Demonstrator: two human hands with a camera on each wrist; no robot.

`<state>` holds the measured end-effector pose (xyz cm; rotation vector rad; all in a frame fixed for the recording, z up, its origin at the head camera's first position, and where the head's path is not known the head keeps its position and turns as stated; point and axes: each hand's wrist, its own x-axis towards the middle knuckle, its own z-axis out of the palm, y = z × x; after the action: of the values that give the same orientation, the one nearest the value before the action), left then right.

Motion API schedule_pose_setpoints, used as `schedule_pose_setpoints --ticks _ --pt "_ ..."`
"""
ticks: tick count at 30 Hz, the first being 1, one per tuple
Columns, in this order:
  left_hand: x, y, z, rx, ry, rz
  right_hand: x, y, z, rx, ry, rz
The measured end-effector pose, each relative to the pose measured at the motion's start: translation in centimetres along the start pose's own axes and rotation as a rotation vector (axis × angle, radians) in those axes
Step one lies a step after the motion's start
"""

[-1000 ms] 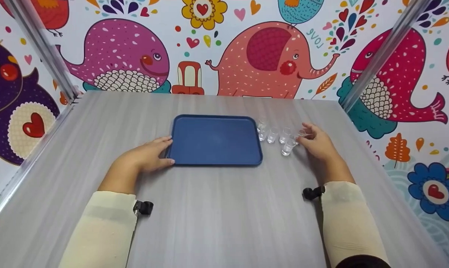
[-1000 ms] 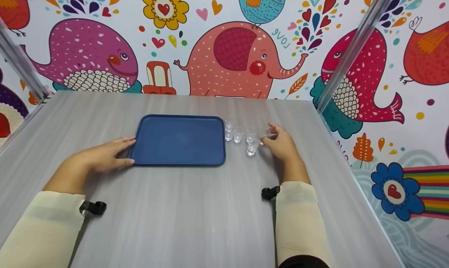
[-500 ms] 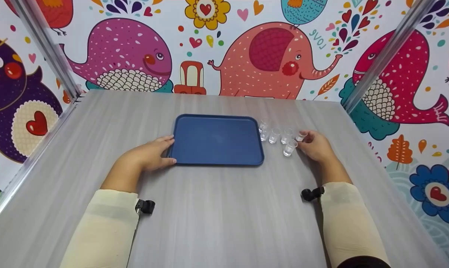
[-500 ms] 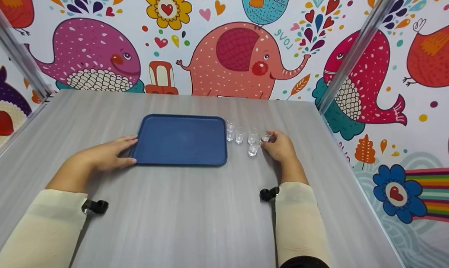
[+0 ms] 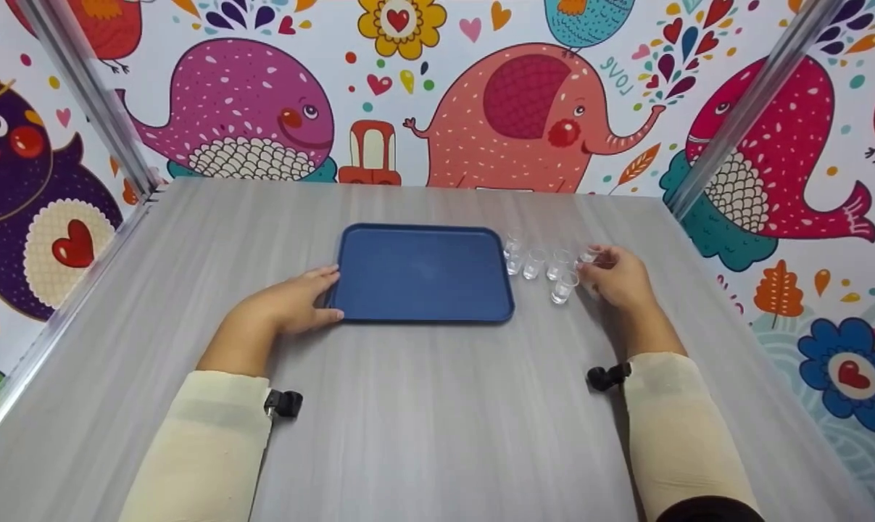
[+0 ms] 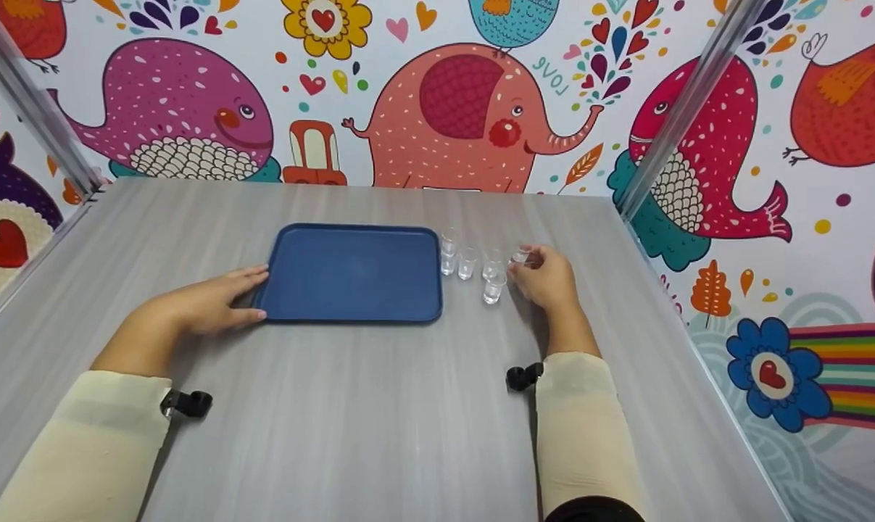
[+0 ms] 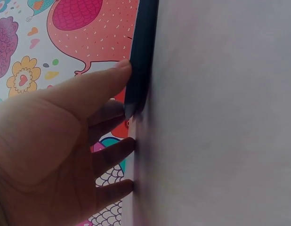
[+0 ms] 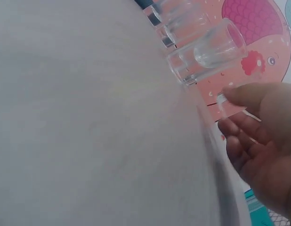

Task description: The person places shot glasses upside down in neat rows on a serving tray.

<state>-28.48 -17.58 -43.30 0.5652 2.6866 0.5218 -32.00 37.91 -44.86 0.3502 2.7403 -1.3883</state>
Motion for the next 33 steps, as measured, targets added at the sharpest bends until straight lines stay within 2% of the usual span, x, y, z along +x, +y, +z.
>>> schedule_pose_setpoints --ticks 4,8,17,21,28,33 --pt "0.1 0.0 0.1 0.000 0.000 0.000 -0.5 -1.2 -0.2 0.066 0.031 0.000" --pt "0.2 0.0 0.1 -0.005 0.000 0.002 -1.0 -2.3 -0.4 0.062 0.049 -0.022" --pt "0.2 0.1 0.3 -0.011 -0.006 -0.005 -1.9 -4.5 0.7 0.073 0.091 -0.126" --pt "0.2 0.0 0.4 -0.015 -0.005 -0.009 -2.5 -6.1 2.0 0.086 0.081 -0.164" --pt "-0.1 -0.2 0.2 -0.017 0.002 -0.006 -2.9 -8.9 5.1 0.110 0.073 -0.294" --pt "0.0 -0.1 0.0 -0.014 -0.001 -0.008 -3.1 -10.6 7.5 0.132 0.036 -0.320"
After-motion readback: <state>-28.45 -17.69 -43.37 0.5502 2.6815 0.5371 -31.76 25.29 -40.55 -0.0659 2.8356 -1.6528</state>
